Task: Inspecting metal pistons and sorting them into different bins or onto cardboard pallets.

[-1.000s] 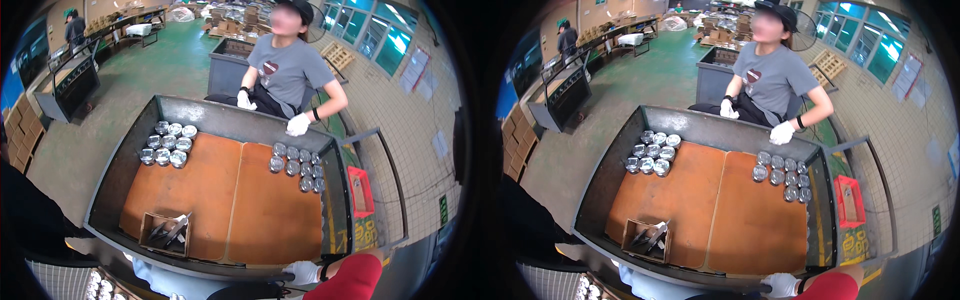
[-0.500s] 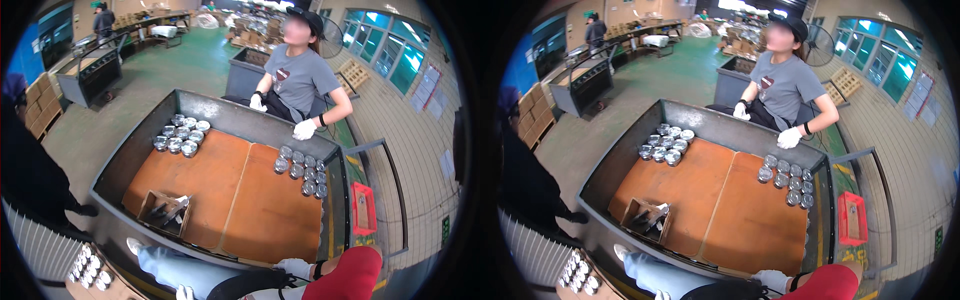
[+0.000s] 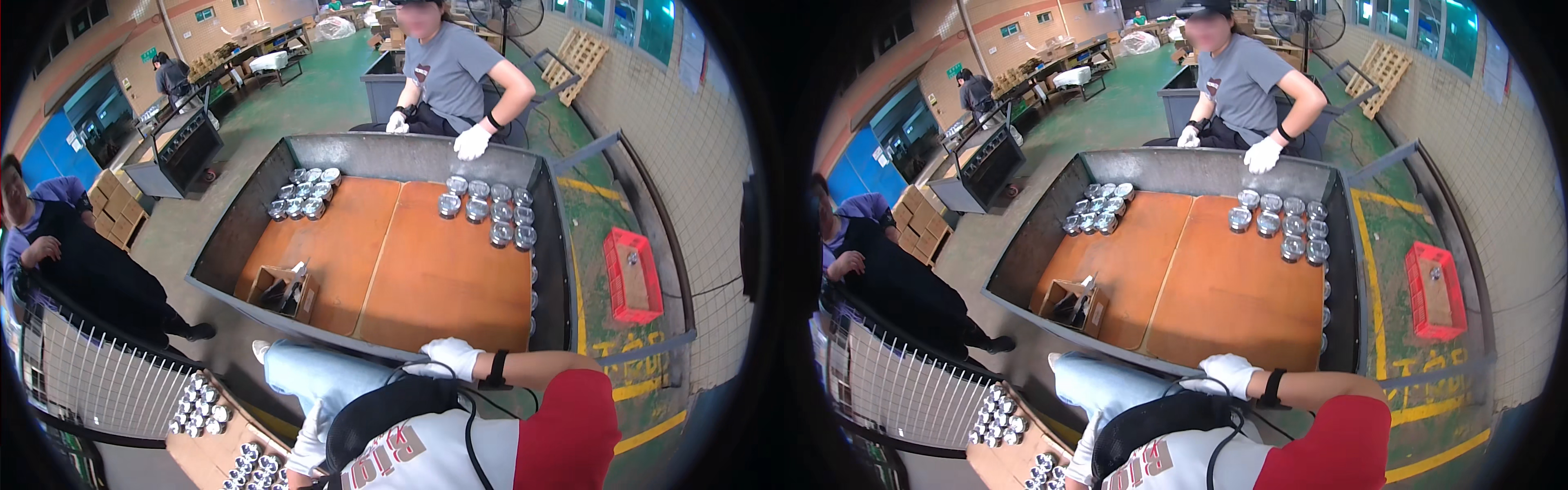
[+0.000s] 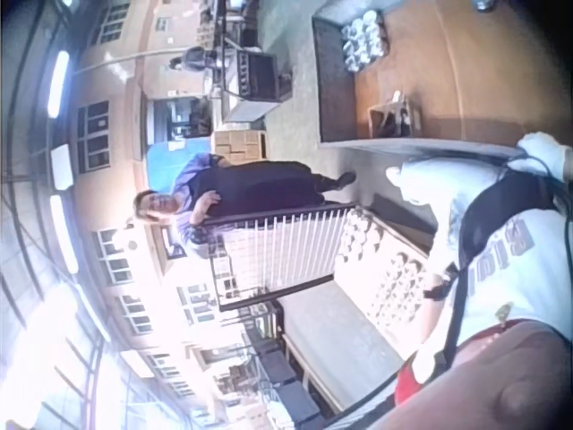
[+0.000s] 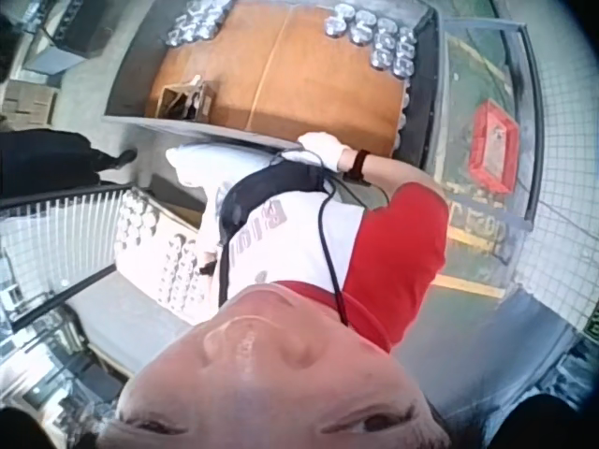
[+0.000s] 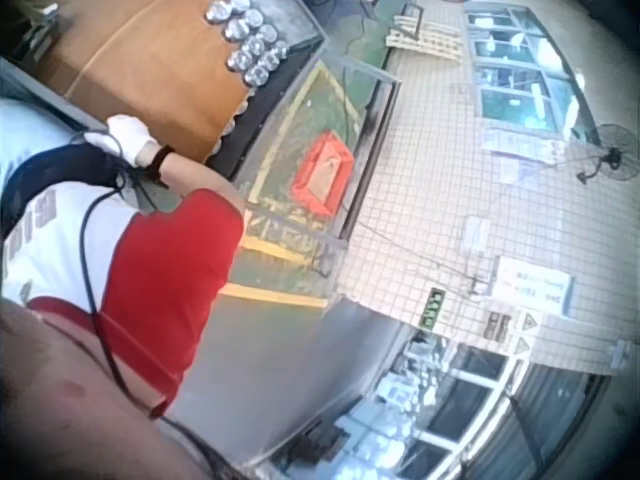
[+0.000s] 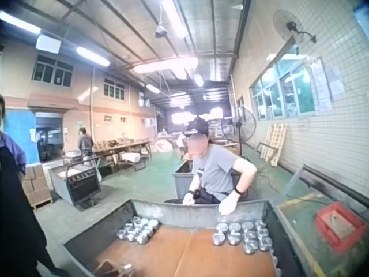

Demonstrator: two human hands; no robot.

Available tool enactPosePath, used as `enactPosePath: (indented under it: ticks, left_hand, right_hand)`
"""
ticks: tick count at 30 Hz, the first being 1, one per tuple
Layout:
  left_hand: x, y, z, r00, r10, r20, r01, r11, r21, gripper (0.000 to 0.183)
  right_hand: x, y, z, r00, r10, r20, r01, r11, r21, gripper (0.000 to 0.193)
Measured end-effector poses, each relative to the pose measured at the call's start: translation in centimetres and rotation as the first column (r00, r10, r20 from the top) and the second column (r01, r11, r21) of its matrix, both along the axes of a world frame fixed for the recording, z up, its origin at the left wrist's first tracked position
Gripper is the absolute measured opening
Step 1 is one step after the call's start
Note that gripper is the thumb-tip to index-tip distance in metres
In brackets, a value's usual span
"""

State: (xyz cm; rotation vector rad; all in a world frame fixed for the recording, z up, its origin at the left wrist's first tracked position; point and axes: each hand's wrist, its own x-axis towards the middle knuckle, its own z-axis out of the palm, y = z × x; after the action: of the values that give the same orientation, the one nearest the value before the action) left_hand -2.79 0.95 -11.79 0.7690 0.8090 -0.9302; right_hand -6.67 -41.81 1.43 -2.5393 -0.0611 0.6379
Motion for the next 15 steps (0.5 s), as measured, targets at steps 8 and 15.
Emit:
enactPosePath:
  ticks: [8, 15]
  left_hand:
    - [4.8, -0.9, 8.2, 0.923, 0.378, -0.075, -0.381, 0.924, -0.027, 0.060]
    - [2.6, 0.6, 13.8, 0.508, 0.824, -0.250, -0.859, 0.460, -0.227, 0.047]
  right_hand:
    - [0.8, -0.1, -1.6, 0.996, 0.084, -0.037, -0.081, 0.994, 0.074, 0.081]
    - [0.5, 0.7, 1.7, 0.951, 0.170, 0.259, -0.170, 0.985, -0.024, 0.068]
